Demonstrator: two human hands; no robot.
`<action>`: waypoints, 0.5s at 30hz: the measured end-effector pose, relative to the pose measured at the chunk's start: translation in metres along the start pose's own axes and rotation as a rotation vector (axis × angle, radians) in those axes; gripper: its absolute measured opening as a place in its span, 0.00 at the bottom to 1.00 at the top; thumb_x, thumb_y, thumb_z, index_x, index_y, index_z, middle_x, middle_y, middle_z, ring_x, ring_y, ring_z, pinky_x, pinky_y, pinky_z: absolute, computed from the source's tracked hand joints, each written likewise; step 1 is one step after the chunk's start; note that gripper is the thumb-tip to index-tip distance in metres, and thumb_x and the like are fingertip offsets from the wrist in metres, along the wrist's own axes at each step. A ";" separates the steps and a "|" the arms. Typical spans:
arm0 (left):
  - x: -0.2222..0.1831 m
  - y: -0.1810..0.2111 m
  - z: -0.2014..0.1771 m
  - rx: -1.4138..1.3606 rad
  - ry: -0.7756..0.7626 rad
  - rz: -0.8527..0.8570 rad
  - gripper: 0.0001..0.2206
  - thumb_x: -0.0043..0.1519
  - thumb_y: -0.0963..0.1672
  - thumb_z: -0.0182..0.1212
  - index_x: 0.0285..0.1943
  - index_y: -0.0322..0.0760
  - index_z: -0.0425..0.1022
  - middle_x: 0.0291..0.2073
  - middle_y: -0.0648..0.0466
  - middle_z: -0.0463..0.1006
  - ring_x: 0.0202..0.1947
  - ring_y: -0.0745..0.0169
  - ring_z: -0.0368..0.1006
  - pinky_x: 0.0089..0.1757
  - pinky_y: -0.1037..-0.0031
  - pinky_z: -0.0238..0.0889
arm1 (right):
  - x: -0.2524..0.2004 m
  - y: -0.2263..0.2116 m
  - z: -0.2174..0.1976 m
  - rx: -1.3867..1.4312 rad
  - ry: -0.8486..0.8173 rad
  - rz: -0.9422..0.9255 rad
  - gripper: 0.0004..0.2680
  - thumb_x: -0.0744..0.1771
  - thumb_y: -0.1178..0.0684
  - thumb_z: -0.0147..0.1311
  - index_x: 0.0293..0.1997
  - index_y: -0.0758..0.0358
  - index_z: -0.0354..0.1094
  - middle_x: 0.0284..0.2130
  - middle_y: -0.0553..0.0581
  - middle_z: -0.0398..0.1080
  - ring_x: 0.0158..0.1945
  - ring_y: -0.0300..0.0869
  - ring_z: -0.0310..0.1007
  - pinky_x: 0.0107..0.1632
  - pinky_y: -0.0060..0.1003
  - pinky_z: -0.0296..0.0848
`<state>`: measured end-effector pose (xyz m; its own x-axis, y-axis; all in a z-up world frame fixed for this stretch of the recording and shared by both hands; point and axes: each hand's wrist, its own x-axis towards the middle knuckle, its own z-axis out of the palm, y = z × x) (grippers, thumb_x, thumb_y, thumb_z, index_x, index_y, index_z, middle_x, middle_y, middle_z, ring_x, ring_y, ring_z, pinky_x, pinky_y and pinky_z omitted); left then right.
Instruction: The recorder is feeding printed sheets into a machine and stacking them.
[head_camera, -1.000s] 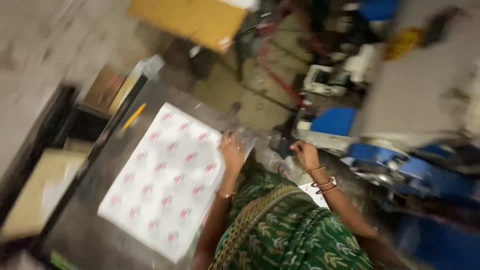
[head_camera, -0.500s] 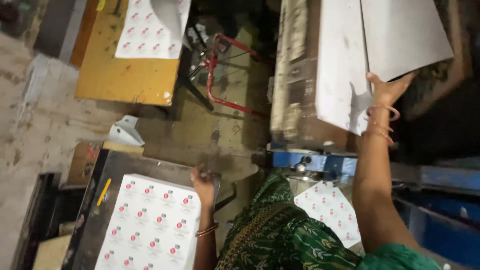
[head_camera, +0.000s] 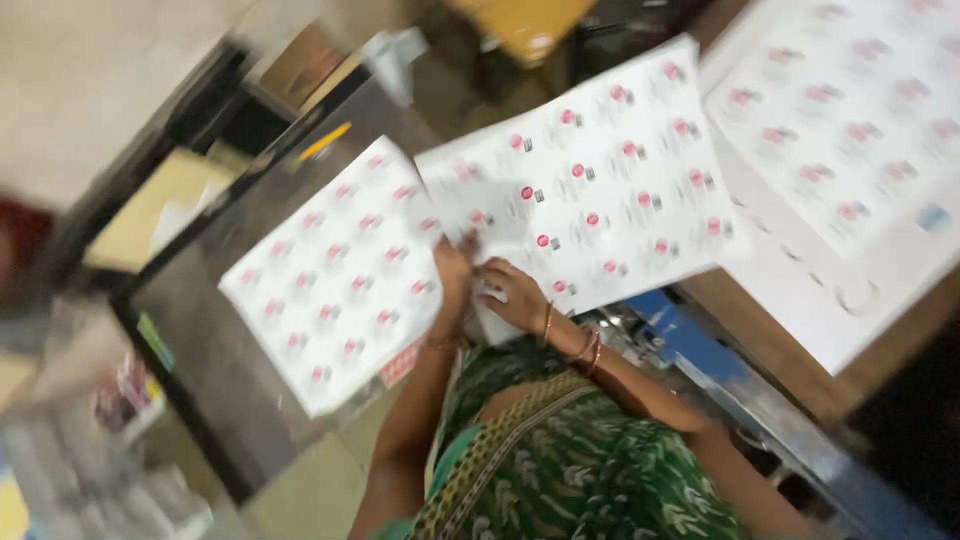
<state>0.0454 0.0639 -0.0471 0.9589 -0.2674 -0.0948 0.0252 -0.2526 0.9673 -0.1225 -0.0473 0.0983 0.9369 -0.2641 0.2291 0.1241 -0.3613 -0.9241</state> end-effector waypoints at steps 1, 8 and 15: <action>0.010 -0.001 -0.047 -0.005 0.065 -0.021 0.13 0.65 0.44 0.60 0.48 0.24 0.79 0.33 0.42 0.82 0.34 0.52 0.75 0.38 0.63 0.67 | 0.002 -0.002 0.005 0.017 -0.065 -0.016 0.15 0.64 0.53 0.58 0.57 0.60 0.70 0.49 0.57 0.72 0.49 0.49 0.76 0.49 0.39 0.78; 0.011 -0.004 -0.344 -0.099 0.389 0.008 0.16 0.59 0.38 0.63 0.56 0.23 0.75 0.46 0.47 0.83 0.44 0.55 0.77 0.48 0.66 0.69 | 0.031 0.016 0.036 -0.337 -0.343 -0.081 0.20 0.63 0.49 0.64 0.62 0.59 0.69 0.59 0.61 0.69 0.62 0.55 0.67 0.62 0.47 0.67; 0.029 -0.113 -0.462 0.166 0.471 -0.158 0.17 0.59 0.41 0.68 0.56 0.29 0.76 0.46 0.40 0.82 0.45 0.43 0.77 0.48 0.58 0.69 | 0.026 0.032 0.088 -0.395 -0.362 0.128 0.28 0.60 0.49 0.67 0.67 0.60 0.63 0.61 0.64 0.67 0.65 0.57 0.63 0.66 0.48 0.63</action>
<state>0.2012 0.5144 -0.0502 0.9713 0.2229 -0.0833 0.1710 -0.4105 0.8957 -0.0651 0.0130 0.0483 0.9977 -0.0285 -0.0614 -0.0646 -0.6731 -0.7367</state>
